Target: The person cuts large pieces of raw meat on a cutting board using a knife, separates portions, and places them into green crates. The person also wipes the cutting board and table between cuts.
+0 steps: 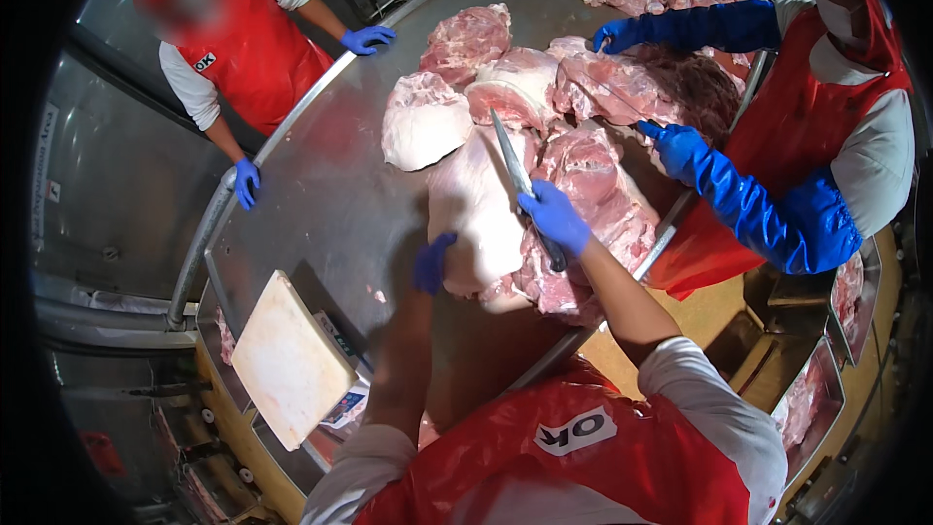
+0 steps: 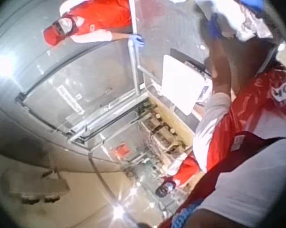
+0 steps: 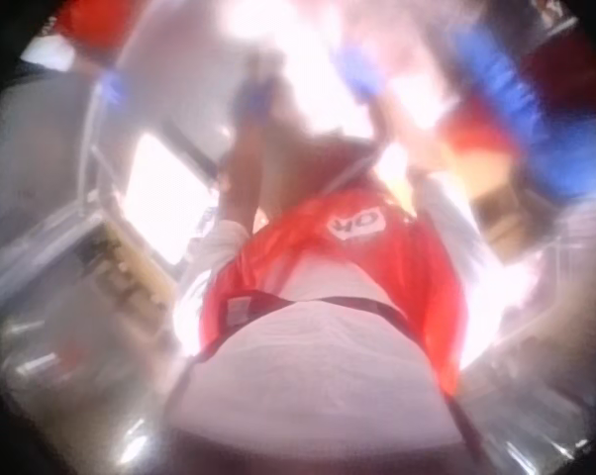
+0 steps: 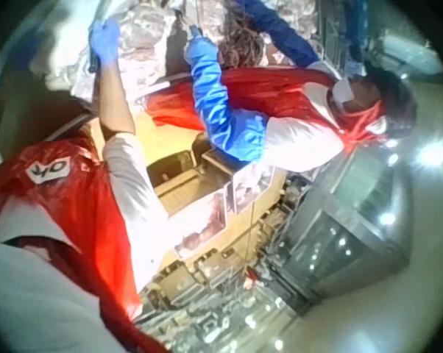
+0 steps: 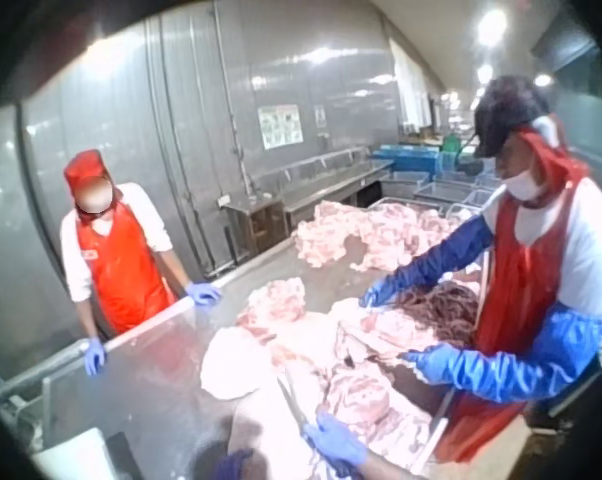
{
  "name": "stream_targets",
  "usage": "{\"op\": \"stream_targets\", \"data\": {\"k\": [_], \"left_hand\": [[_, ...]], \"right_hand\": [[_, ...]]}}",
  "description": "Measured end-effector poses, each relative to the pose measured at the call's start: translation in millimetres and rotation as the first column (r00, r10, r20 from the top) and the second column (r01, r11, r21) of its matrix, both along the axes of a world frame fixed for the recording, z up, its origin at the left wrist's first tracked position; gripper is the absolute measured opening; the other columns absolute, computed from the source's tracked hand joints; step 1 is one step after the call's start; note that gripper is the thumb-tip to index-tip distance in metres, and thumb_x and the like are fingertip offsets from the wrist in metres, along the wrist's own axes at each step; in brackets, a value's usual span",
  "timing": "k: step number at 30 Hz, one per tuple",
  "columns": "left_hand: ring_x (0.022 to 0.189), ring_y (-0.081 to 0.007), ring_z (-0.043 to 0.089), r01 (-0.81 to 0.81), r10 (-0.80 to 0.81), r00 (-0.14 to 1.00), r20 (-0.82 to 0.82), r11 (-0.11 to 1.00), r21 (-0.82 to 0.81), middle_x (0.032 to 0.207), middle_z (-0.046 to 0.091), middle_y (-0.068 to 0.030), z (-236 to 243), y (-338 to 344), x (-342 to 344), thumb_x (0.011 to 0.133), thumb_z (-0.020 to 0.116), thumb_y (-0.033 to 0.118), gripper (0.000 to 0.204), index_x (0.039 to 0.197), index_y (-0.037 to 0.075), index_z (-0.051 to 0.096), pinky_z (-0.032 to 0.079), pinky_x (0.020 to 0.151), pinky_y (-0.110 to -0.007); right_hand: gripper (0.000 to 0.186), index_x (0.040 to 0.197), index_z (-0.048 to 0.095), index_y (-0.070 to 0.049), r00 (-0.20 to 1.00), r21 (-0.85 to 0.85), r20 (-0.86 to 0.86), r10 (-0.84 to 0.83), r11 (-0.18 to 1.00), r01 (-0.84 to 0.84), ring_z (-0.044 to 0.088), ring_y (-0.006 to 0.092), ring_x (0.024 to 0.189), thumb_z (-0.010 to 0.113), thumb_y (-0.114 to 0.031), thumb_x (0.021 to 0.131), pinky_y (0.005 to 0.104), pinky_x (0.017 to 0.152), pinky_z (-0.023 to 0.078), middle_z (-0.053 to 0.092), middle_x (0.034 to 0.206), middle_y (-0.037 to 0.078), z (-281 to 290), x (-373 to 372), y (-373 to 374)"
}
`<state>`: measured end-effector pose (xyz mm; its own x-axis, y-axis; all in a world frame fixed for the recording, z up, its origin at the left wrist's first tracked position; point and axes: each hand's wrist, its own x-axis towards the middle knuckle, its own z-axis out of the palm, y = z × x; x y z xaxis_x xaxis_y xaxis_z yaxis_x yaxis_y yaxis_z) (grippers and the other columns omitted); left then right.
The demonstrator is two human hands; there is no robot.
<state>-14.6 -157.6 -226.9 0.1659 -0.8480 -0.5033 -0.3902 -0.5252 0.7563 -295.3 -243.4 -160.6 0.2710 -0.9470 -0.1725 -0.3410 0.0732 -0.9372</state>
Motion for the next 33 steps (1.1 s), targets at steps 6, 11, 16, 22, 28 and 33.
{"op": "stream_targets", "data": {"k": [6,11,16,22,28,33], "left_hand": [[0.101,-0.0221,0.059,-0.262,0.233,0.952,-0.2,0.955,-0.138,0.116,0.061,-0.0139,-20,63,2,0.092,0.055,0.014,0.04,0.127,-0.005,0.052,0.047,0.088,-0.033],[0.132,-0.0262,0.033,-0.403,0.37,0.915,-0.16,0.831,-0.383,0.148,0.027,-0.022,-31,67,-6,0.092,0.058,0.024,0.075,0.145,-0.011,0.018,0.031,0.107,-0.034],[0.132,-0.0261,0.037,-0.607,0.474,0.765,-0.435,0.756,-0.243,0.146,0.034,-0.0176,-22,61,-3,0.099,0.047,0.032,0.066,0.144,-0.009,0.022,0.028,0.11,-0.035],[0.111,-0.0181,0.054,-0.46,0.108,0.741,-0.662,0.8,-0.385,0.121,0.058,-0.012,-1,77,-3,0.099,0.046,0.029,0.044,0.128,-0.004,0.05,0.043,0.095,-0.032],[0.096,-0.0154,0.058,-0.701,0.615,0.353,-0.705,0.673,0.236,0.11,0.061,-0.0125,42,99,-20,0.094,0.056,0.027,0.043,0.126,0.0,0.051,0.049,0.084,-0.032],[0.097,-0.0193,0.057,-0.605,0.47,0.136,-0.872,0.736,0.303,0.115,0.057,-0.0116,-18,181,32,0.095,0.056,0.023,0.045,0.134,0.002,0.046,0.05,0.083,-0.036]], "right_hand": [[0.021,0.096,0.066,-0.001,0.963,0.236,0.252,0.093,0.959,-0.154,0.054,0.0088,0.075,0.061,-0.021,0.094,0.0256,0.073,0.046,0.063,0.083,-0.002,-52,41,-6],[0.015,0.093,0.067,-0.005,0.884,0.295,0.416,0.211,0.888,-0.351,0.053,0.007,0.074,0.061,-0.019,0.094,0.0229,0.071,0.045,0.062,0.081,-0.003,-63,87,-3],[0.017,0.099,0.066,-0.003,0.783,0.251,0.519,0.344,0.814,-0.524,0.054,0.0077,0.074,0.063,-0.018,0.092,0.0236,0.07,0.047,0.061,0.082,-0.001,-52,118,-10],[0.023,0.094,0.068,-0.009,0.841,-0.169,0.037,0.54,0.833,-0.527,0.063,0.0227,0.074,0.063,-0.03,0.089,0.0341,0.072,0.051,0.067,0.079,0.01,42,157,81],[0.022,0.094,0.065,-0.004,0.73,-0.132,-0.322,0.603,0.735,-0.665,0.066,0.0311,0.079,0.062,-0.024,0.086,0.0383,0.076,0.049,0.067,0.08,0.018,81,238,130],[0.02,0.101,0.065,-0.002,0.754,0.141,0.538,0.375,0.843,-0.52,0.054,0.0097,0.071,0.062,-0.02,0.092,0.0277,0.062,0.047,0.06,0.078,-0.001,74,185,145]]}}
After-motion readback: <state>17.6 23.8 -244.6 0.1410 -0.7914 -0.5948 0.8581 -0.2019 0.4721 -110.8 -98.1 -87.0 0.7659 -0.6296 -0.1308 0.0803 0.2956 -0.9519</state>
